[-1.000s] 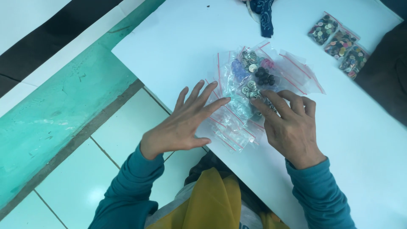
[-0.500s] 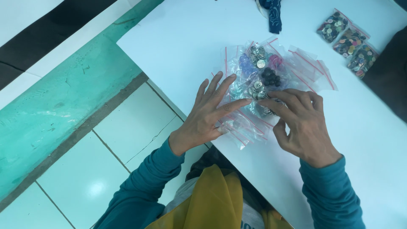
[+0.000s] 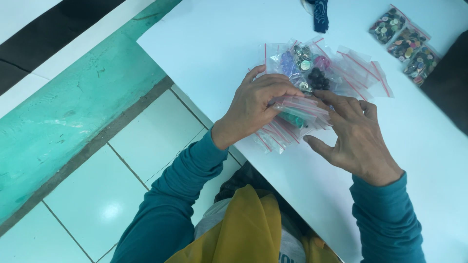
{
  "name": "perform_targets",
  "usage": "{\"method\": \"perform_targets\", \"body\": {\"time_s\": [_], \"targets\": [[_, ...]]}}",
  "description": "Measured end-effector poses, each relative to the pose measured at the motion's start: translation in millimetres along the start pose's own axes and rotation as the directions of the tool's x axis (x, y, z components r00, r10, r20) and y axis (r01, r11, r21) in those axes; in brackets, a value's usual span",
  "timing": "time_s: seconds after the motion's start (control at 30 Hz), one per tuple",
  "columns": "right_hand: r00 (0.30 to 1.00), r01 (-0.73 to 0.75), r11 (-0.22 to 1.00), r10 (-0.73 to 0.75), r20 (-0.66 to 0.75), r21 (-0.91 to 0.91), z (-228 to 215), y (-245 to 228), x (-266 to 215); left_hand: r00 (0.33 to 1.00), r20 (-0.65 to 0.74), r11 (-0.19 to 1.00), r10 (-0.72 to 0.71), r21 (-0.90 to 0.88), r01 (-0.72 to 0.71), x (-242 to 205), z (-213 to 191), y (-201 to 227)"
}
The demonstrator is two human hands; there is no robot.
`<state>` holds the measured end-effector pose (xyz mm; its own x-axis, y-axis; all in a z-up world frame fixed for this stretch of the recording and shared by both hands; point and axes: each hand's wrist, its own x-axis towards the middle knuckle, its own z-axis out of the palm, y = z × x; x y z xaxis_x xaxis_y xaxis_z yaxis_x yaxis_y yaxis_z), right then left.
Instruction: Sorting small decorative buttons from a container into plastic bags
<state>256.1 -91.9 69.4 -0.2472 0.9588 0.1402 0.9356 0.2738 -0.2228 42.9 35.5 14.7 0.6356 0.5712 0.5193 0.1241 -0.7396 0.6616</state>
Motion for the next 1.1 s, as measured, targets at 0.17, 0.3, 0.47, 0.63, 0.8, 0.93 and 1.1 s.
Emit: {"method": "perform_targets", "body": {"time_s": [0.17, 0.3, 0.47, 0.63, 0.8, 0.93, 1.1], "targets": [[0.997, -0.006, 0.995, -0.001, -0.072, -0.104, 16.4, 7.0, 4.0, 1.000, 0.020, 0.998, 0.018, -0.056, -0.017, -3.2, -0.5, -1.7], [0.991, 0.055, 0.998, -0.058, -0.122, -0.025, 14.2, 16.8, 4.8, 0.994, 0.092, 0.998, -0.049, -0.034, 0.053, -18.6, -6.1, -9.0], [0.976, 0.025, 0.997, -0.008, -0.217, 0.073, 17.9, 18.1, 10.2, 1.000, -0.010, 0.991, 0.000, 0.135, 0.001, -28.6, -7.6, -2.5], [0.937, -0.054, 0.982, 0.113, -0.332, 0.183, 35.1, 23.0, 9.6, 0.998, -0.053, 0.969, -0.036, 0.241, 0.048, -28.0, -10.0, 6.8], [0.894, 0.024, 0.872, 0.200, -0.401, 0.488, 29.2, 6.4, 11.9, 0.989, -0.025, 0.968, -0.143, 0.203, 0.145, -23.0, -5.6, 2.5], [0.919, -0.064, 0.853, 0.253, -0.304, 0.518, 44.6, 12.9, -1.8, 0.994, -0.019, 0.989, -0.107, 0.101, 0.109, -24.6, -2.2, 2.3], [0.915, -0.169, 0.877, 0.309, -0.259, 0.449, 39.5, 11.4, -7.4, 0.987, 0.072, 0.967, -0.144, 0.223, 0.125, -28.3, -9.5, 16.5]]}}
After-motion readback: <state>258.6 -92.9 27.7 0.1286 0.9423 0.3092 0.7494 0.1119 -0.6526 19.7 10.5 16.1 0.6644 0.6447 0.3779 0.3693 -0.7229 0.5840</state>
